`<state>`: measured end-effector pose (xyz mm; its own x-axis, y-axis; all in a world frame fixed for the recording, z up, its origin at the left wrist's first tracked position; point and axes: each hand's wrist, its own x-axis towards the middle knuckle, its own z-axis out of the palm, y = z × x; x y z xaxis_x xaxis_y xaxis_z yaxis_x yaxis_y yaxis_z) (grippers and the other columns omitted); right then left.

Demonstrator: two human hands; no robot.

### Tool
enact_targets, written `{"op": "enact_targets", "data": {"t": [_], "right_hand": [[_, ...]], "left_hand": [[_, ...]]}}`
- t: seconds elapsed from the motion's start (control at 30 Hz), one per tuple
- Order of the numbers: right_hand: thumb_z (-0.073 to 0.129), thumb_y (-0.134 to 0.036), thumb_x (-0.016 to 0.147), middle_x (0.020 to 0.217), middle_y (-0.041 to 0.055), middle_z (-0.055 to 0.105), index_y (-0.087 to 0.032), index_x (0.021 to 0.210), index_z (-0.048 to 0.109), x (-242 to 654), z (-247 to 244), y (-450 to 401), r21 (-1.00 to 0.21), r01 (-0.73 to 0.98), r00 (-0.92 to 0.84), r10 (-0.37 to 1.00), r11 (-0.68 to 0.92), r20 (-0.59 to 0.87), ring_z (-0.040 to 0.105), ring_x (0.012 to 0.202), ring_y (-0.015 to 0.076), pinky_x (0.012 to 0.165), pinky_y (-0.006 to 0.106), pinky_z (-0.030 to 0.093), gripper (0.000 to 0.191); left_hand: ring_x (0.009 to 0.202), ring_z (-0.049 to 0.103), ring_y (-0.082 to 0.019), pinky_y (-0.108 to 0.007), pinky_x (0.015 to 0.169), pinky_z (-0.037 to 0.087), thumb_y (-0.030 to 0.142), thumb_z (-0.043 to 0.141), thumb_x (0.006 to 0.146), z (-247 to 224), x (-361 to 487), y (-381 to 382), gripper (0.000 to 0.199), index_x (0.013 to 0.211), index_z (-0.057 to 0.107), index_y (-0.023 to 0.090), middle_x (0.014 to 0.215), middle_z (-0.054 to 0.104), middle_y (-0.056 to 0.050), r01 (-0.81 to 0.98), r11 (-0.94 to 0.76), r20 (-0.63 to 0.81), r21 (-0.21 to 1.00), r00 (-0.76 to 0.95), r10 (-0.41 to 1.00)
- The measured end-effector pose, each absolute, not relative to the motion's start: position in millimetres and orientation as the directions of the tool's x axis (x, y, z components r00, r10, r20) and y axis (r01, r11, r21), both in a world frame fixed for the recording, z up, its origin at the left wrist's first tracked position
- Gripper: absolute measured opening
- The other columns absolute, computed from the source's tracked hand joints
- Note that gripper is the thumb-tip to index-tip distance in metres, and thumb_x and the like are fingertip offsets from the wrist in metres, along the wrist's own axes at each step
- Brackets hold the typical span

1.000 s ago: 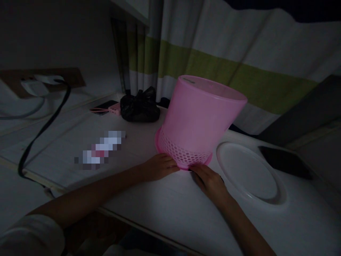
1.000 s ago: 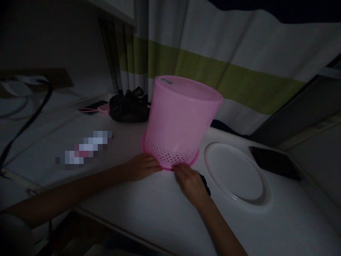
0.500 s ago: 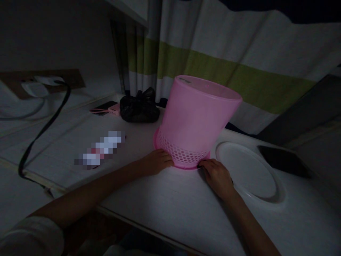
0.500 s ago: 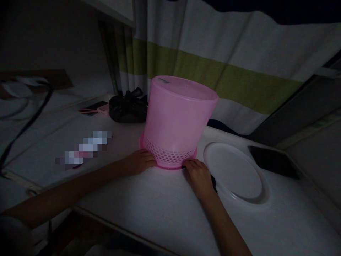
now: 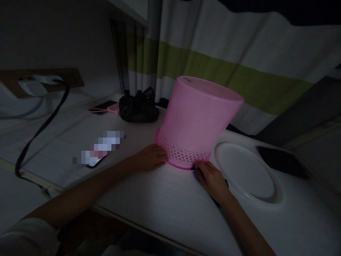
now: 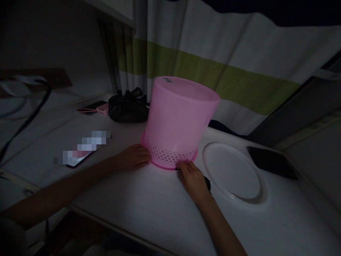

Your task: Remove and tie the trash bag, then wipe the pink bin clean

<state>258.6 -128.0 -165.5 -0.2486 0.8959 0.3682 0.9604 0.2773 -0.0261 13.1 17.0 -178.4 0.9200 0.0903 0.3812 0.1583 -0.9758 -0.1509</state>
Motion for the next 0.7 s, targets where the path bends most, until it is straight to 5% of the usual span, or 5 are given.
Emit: {"op": "enact_targets", "data": {"t": [0.23, 0.7], "right_hand": [[0.043, -0.009, 0.085, 0.078, 0.0053, 0.062, -0.018, 0.086, 0.056, 236.2, -166.6, -127.8, 0.027, 0.929, -0.350, 0.855, 0.369, 0.383, 0.054, 0.077, 0.0185, 0.070, 0.030, 0.046, 0.016], [0.046, -0.013, 0.084, 0.080, 0.0047, 0.063, -0.018, 0.088, 0.058, 262.7, -157.1, -126.5, 0.006, 0.958, -0.274, 0.905, 0.287, 0.326, 0.056, 0.075, 0.0178, 0.069, 0.030, 0.045, 0.014]], "left_hand": [[0.085, 0.053, -0.015, -0.028, 0.077, 0.036, 0.020, 0.045, 0.090, -197.4, 33.2, -7.3, 0.017, 0.103, 0.056, 0.018, 0.096, 0.063, -0.003, 0.059, -0.977, 0.437, -0.206, 0.899, -0.038], [0.088, 0.054, -0.015, -0.030, 0.085, 0.033, 0.013, 0.050, 0.084, -181.1, 17.0, 15.5, 0.018, 0.095, 0.060, 0.021, 0.091, 0.064, 0.000, 0.100, -0.978, 0.328, -0.181, 0.944, 0.036]]}}
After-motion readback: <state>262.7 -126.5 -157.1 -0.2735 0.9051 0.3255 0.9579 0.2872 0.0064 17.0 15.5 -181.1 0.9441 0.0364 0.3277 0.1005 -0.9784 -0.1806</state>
